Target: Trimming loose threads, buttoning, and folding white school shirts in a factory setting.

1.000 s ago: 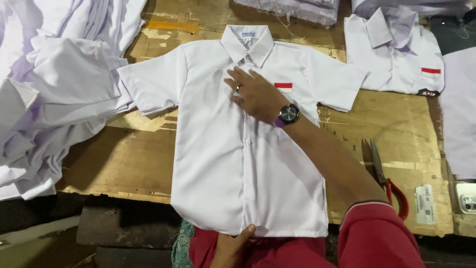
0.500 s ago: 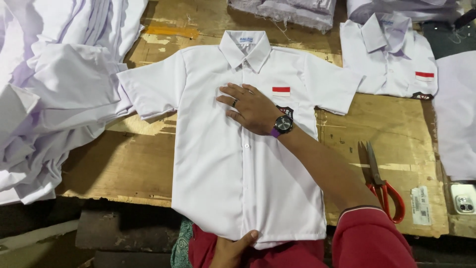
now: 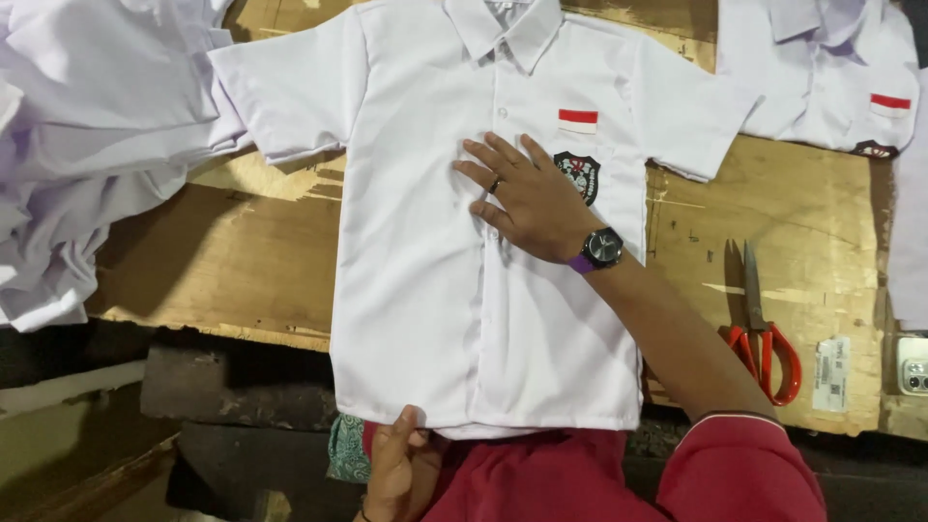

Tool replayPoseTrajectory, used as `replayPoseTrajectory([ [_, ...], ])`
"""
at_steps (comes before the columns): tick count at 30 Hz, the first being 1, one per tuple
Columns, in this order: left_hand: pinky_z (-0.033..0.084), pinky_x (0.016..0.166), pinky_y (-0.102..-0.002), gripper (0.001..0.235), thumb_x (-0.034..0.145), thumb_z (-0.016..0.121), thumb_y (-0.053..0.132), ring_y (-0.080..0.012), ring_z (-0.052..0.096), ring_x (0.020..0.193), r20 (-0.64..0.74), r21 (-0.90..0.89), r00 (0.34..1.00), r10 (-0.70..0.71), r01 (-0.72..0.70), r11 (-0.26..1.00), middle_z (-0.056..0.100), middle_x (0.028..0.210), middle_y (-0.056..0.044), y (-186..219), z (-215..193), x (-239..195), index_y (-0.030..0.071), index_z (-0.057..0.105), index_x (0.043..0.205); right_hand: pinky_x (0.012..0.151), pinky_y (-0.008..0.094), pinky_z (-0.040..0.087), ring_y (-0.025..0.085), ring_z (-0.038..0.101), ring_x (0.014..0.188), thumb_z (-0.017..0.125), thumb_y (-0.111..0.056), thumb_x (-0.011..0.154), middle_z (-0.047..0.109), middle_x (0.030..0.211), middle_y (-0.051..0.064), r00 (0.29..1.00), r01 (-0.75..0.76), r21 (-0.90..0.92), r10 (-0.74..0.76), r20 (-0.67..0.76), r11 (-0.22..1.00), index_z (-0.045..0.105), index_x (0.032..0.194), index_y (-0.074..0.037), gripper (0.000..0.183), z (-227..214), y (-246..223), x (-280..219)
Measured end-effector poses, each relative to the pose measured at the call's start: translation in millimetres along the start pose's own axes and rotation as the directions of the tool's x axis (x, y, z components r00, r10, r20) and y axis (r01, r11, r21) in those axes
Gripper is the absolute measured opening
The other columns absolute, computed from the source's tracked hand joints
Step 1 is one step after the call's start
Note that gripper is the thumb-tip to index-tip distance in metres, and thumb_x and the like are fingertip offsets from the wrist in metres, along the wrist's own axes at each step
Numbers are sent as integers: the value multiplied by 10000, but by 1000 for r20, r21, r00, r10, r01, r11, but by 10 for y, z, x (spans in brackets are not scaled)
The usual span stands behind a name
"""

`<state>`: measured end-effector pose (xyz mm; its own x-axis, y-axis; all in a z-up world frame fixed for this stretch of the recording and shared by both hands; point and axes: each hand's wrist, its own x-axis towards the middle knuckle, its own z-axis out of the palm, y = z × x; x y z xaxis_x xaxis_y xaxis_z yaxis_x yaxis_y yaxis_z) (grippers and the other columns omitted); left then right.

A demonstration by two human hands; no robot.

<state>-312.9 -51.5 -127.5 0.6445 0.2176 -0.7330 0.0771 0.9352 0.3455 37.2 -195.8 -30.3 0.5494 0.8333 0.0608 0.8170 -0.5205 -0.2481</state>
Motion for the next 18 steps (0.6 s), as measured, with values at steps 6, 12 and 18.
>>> replayPoseTrajectory([
  [6,586,766,-497,374,888,718,105,-148,526,641,35,156,999,-13,8,988,531,654,-28,183,-314,27,171,650,1249,1211,567,209,308,286,1543,322,-493,1100,355,1662,82,998,7,-100,-13,-57,995,382,1586,-183,580,42,12,-3],
  [12,491,1029,-759,577,930,669,295,-489,680,1089,301,48,950,-88,78,996,732,1083,-328,122,-407,270,-172,562,1250,1220,574,185,322,261,1549,319,-500,1098,324,1674,100,999,11,-98,-15,-31,995,356,1592,-164,599,11,-30,-18],
  [18,639,871,-612,274,904,714,193,-317,675,790,28,288,967,-254,236,928,654,788,-199,324,-192,-9,-74,656,887,1221,557,160,308,252,1544,299,-517,1091,329,1668,62,1000,4,-48,-4,7,999,364,1583,-193,593,-33,-52,-4],
])
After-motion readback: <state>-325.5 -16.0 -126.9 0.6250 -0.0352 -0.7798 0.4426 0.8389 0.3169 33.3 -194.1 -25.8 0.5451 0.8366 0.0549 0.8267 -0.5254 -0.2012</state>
